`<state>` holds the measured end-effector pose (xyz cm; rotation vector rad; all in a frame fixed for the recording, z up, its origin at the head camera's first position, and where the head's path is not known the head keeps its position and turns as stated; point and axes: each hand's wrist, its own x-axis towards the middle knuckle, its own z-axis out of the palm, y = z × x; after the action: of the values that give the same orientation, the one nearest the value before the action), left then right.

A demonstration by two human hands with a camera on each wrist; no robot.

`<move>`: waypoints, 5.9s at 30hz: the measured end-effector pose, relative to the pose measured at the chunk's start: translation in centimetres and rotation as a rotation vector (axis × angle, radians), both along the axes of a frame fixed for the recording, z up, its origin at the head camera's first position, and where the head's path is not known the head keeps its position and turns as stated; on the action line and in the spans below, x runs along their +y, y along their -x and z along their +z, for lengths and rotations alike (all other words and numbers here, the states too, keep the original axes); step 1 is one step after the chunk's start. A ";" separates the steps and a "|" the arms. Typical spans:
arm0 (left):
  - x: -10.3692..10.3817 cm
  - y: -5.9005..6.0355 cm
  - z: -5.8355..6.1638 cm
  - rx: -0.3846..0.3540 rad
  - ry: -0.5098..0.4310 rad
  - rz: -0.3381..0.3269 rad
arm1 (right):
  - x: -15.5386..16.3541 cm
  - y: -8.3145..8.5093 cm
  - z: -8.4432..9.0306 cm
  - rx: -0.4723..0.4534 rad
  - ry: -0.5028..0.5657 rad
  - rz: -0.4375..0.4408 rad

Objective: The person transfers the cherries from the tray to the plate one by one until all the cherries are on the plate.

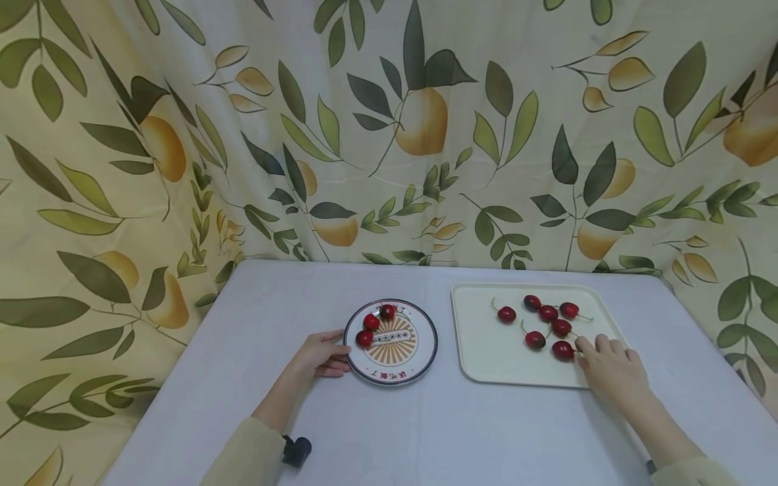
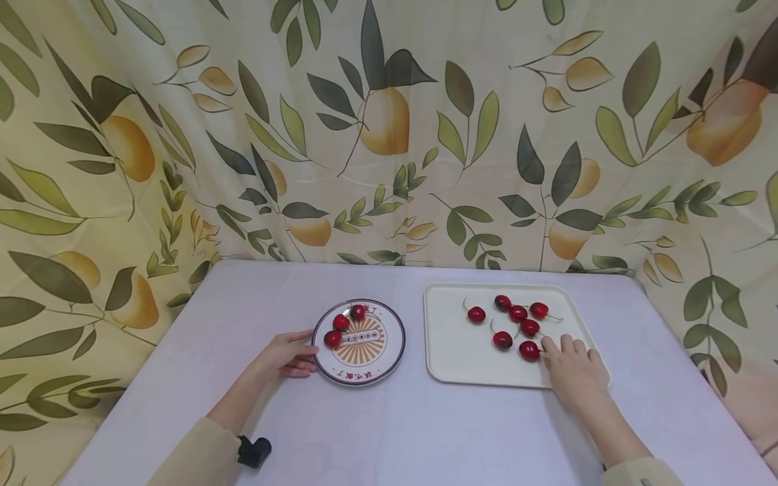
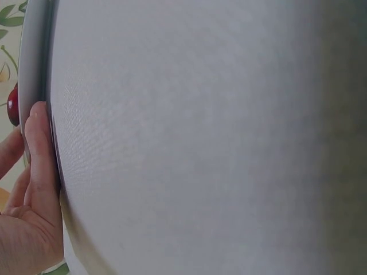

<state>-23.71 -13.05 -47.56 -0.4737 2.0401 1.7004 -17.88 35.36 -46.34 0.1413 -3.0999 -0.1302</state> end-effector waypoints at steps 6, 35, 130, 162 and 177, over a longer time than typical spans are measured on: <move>0.0 0.0 0.0 0.006 -0.003 0.000 | 0.2 -0.1 0.0 0.014 -0.010 0.039; -0.1 0.0 -0.3 0.005 -0.003 0.000 | -3.5 1.2 2.8 0.092 0.053 0.106; -0.1 0.1 -0.1 0.002 0.016 0.007 | -25.0 7.6 1.6 0.043 0.057 0.391; 0.1 0.1 -0.3 -0.004 0.038 0.005 | -14.8 4.8 3.2 0.189 0.133 0.250; -0.1 0.2 -0.6 0.009 0.036 0.001 | -10.2 3.4 3.2 0.182 0.147 0.159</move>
<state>-23.89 -13.18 -48.17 -0.4795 2.0796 1.6719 -21.31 25.13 -43.14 0.3492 -2.8895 0.0852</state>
